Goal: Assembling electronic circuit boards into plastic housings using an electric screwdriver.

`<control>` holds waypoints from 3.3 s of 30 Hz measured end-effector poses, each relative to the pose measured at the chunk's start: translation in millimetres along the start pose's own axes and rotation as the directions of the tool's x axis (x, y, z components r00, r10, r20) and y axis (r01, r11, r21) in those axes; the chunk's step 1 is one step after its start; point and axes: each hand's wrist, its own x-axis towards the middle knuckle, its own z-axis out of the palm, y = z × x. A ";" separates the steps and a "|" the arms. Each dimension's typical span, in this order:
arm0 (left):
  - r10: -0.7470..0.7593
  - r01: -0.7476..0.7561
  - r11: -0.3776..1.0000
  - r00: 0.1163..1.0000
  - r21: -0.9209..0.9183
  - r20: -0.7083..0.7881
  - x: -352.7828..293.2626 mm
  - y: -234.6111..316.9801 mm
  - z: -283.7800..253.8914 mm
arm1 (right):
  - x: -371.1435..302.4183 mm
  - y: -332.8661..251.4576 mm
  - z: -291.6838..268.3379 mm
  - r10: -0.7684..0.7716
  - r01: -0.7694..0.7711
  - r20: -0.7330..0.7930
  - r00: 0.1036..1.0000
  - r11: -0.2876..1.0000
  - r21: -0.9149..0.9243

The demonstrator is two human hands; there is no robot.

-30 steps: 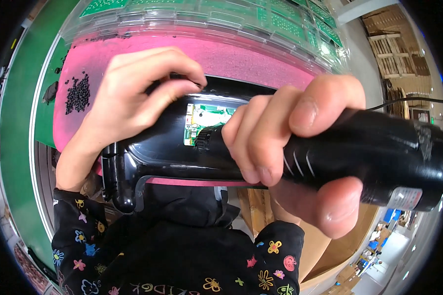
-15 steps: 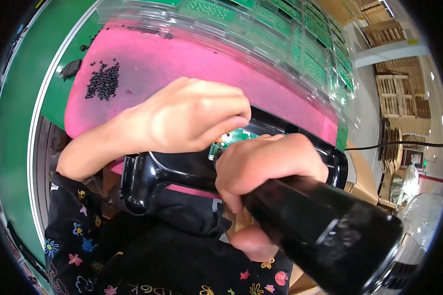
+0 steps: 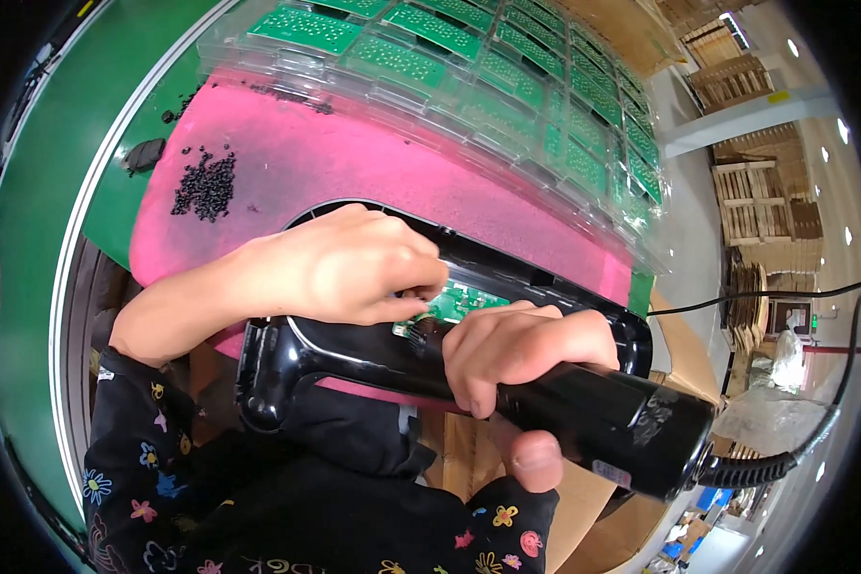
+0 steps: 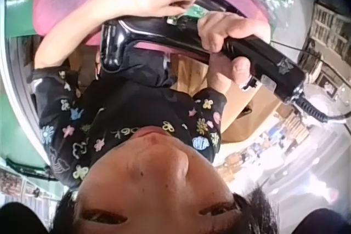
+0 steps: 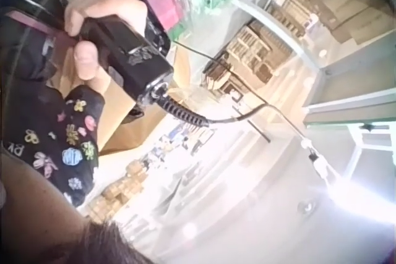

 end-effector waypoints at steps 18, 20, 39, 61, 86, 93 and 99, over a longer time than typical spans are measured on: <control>0.045 -0.054 0.974 0.998 -0.218 -0.047 13.3 1.3 4.3 | -7.2 -24.3 -22.5 -0.386 0.378 -0.134 0.913 0.922 -0.081; 0.096 -0.130 0.948 0.987 -0.291 -0.128 14.8 2.8 6.8 | -13.0 -31.9 -31.2 -0.326 0.319 -0.087 0.941 0.944 -0.087; 0.024 -0.109 0.979 0.898 -0.170 -0.440 7.8 -5.2 -1.7 | -32.5 -37.3 -58.8 -0.067 0.050 -0.092 0.993 0.983 -0.177; -0.143 0.145 0.947 0.989 0.287 -0.028 -2.5 -2.7 -14.6 | -18.7 -64.1 -93.8 0.308 -0.045 -0.704 0.640 0.929 0.366; -0.497 0.148 0.858 0.006 -0.491 -0.867 -263.2 37.1 -129.9 | -531.6 -168.3 -260.3 -0.008 -0.954 -0.954 0.300 -0.033 -0.299; -0.775 -0.269 0.625 -0.107 -0.732 -0.623 -325.2 31.6 -139.0 | -530.3 -100.1 -219.5 0.031 -0.972 -0.980 0.199 0.131 -0.193; -0.738 -0.304 0.675 -0.301 -0.673 -0.604 -409.1 -54.1 -163.6 | -509.5 -73.4 -190.4 0.073 -0.966 -0.986 0.147 0.226 -0.127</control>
